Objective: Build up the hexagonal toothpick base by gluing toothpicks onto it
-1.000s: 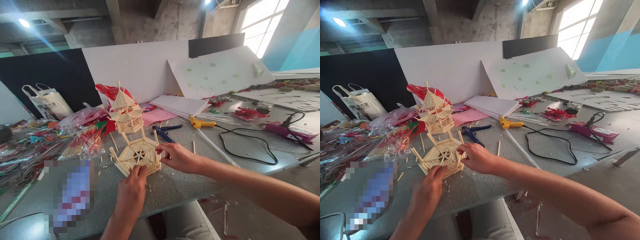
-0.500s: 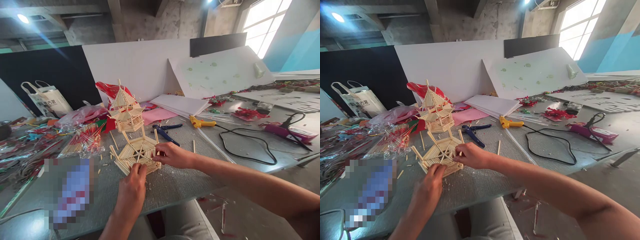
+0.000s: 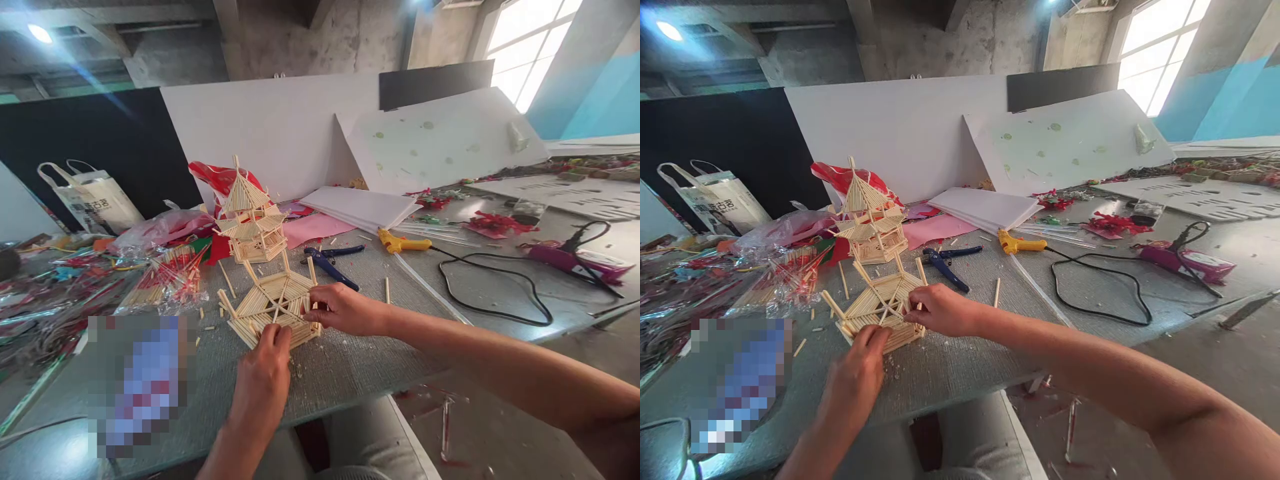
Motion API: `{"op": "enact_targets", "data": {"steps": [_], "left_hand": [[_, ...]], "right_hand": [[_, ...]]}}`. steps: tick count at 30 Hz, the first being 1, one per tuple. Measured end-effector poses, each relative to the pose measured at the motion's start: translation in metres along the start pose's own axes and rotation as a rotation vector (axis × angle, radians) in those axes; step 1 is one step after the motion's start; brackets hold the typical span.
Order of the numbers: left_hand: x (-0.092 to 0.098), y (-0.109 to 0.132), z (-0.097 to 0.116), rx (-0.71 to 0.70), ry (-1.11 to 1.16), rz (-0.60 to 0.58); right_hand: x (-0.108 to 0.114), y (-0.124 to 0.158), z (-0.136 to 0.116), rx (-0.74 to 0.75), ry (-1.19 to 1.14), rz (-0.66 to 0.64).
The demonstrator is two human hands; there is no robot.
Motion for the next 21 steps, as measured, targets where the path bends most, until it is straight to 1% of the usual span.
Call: {"op": "enact_targets", "data": {"steps": [10,16,18,19,21], "left_hand": [[-0.001,0.000,0.000,0.014,-0.020,0.040],[-0.003,0.000,0.000,-0.019,-0.052,0.096],[-0.002,0.006,0.002,-0.041,-0.068,0.155],[0.001,0.010,0.002,-0.058,-0.072,0.211],[0.010,0.024,-0.001,-0.112,-0.067,0.375]], "right_hand": [[0.000,0.000,0.000,0.033,-0.015,0.008],[-0.001,0.000,0.001,-0.011,-0.011,0.014],[-0.001,0.000,0.000,-0.023,-0.022,0.014],[-0.001,0.001,0.000,-0.028,-0.029,0.020],[0.002,0.005,0.000,-0.035,-0.043,0.061]]}}
Point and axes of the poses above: each hand's wrist, its own y-axis away from the middle knuckle, its own x-axis out of the back of the hand, z = x × y, the point moved 5 cm from there along -y, towards the middle knuckle, and after that the axes turned 12 degrees about -z, right-handed, at the moved point
